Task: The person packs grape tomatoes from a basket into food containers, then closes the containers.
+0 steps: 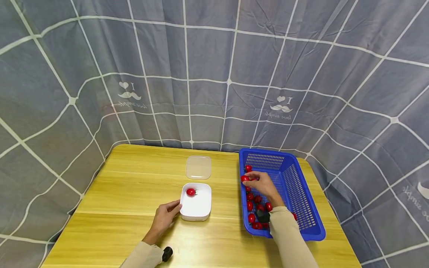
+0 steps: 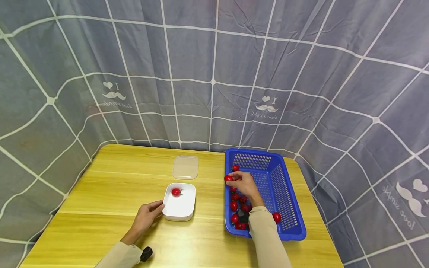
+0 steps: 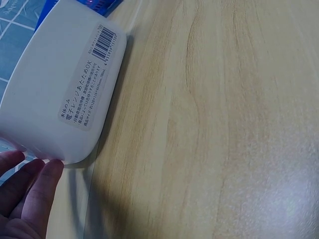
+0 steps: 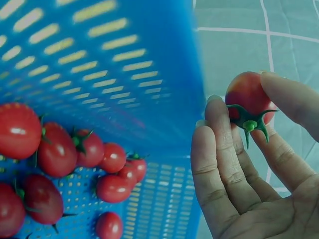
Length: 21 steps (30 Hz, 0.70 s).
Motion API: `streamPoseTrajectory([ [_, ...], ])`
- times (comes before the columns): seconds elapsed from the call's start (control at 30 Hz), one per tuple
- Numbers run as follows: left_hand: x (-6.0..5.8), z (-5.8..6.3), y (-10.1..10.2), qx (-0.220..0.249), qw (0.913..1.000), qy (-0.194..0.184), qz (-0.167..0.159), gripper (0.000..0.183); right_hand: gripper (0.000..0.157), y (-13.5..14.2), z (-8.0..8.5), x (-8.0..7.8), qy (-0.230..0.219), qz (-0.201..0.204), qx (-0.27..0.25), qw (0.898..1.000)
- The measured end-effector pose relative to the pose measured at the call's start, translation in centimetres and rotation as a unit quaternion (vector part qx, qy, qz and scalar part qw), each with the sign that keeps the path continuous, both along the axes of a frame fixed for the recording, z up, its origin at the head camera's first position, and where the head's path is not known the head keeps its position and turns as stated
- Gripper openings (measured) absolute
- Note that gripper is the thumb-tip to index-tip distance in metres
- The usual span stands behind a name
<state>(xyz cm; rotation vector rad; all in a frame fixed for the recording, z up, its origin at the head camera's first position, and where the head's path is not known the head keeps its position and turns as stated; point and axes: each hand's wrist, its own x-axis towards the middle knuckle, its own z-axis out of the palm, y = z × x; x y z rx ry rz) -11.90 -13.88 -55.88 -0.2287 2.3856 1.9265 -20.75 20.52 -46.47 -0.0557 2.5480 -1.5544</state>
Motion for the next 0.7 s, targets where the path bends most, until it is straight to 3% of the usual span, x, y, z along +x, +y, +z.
streamPoseTrajectory([
  [0.7,0.2,0.3,0.0,-0.003,1.0000,-0.004,-0.002,0.035,0.029,-3.8,0.8,0.6,0.019,0.055,0.019,0.998],
])
